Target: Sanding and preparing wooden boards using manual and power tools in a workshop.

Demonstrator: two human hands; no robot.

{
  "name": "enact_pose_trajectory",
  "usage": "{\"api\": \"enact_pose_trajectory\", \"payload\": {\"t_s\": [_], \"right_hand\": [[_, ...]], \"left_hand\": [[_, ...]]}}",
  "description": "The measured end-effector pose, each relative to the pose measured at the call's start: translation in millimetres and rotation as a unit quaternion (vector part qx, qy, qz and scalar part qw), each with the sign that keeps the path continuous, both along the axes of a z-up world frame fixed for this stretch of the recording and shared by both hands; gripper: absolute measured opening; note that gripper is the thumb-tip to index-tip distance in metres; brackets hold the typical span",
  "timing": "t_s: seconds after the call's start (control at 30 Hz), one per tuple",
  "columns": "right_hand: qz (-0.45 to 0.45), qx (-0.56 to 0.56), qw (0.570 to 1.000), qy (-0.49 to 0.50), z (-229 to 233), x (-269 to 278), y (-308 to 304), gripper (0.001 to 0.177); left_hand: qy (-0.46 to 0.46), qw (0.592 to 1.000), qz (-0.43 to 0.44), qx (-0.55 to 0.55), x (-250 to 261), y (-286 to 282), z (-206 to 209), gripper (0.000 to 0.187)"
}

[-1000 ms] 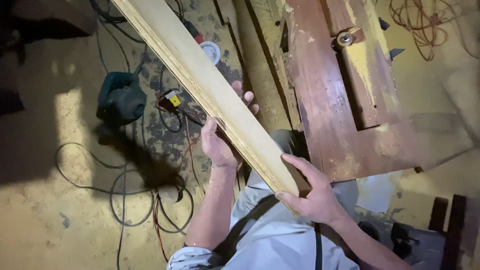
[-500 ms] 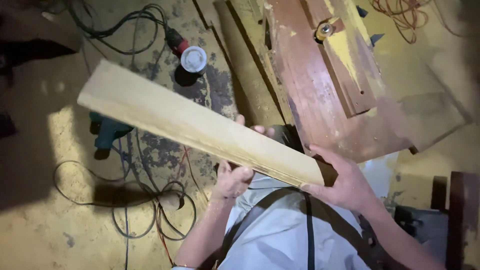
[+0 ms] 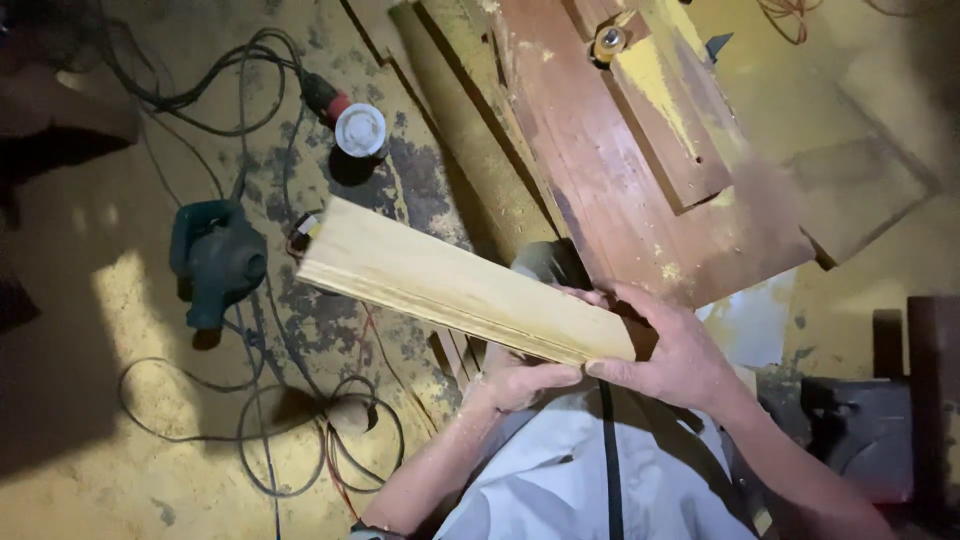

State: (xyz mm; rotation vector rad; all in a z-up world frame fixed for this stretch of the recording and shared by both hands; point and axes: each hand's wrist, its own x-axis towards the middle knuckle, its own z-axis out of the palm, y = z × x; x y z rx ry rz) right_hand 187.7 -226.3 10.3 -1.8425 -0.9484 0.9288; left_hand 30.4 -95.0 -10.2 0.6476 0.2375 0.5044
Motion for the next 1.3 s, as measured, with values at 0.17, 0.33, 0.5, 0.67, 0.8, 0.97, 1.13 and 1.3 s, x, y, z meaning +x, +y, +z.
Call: {"api": "enact_pose_trajectory", "payload": {"t_s": [0.17, 0.33, 0.5, 0.67, 0.8, 0.97, 1.13, 1.3], "right_hand": [[0.007, -0.098, 0.995, -0.001, 9.2, 3.4, 3.0, 0.099], [0.002, -0.123, 0.992, -0.011, -32.9, 6.6, -24.5, 0.108], [-0.039, -0.094, 0.992, 0.081, -42.7, 14.6, -43.6, 0.093], [-0.045, -0.184, 0.969, 0.16, -65.1, 37.2, -89.8, 0.078], [-0.078, -0.313, 0.928, 0.185, -48.9, 44.4, -105.0, 0.06], [-0.155, -0.402, 0.865, 0.259, -121.1, 66.9, -155.7, 0.038], [-0.16, -0.021, 0.869, 0.467, -215.5, 78.1, -195.2, 0.035], [-0.237, -0.077, 0.879, 0.406, -265.8, 108.2, -209.1, 0.041]], "left_hand": [[0.019, 0.998, 0.025, -0.063, 10.2, -19.8, -29.5, 0.069], [0.086, 0.996, 0.018, -0.029, 22.5, -18.4, -26.5, 0.057], [0.193, 0.981, 0.032, -0.012, 19.1, -15.4, -84.4, 0.057], [0.256, 0.964, 0.061, 0.046, 33.9, 16.9, -132.8, 0.067], [0.321, 0.942, 0.055, 0.078, 85.0, 14.2, -101.8, 0.044], [0.45, 0.877, -0.044, 0.163, 128.4, -8.6, -87.5, 0.052], [0.475, 0.612, 0.028, 0.632, 151.4, -20.8, -126.7, 0.092], [0.521, 0.597, 0.026, 0.609, 189.6, -30.2, -131.2, 0.084]]}}
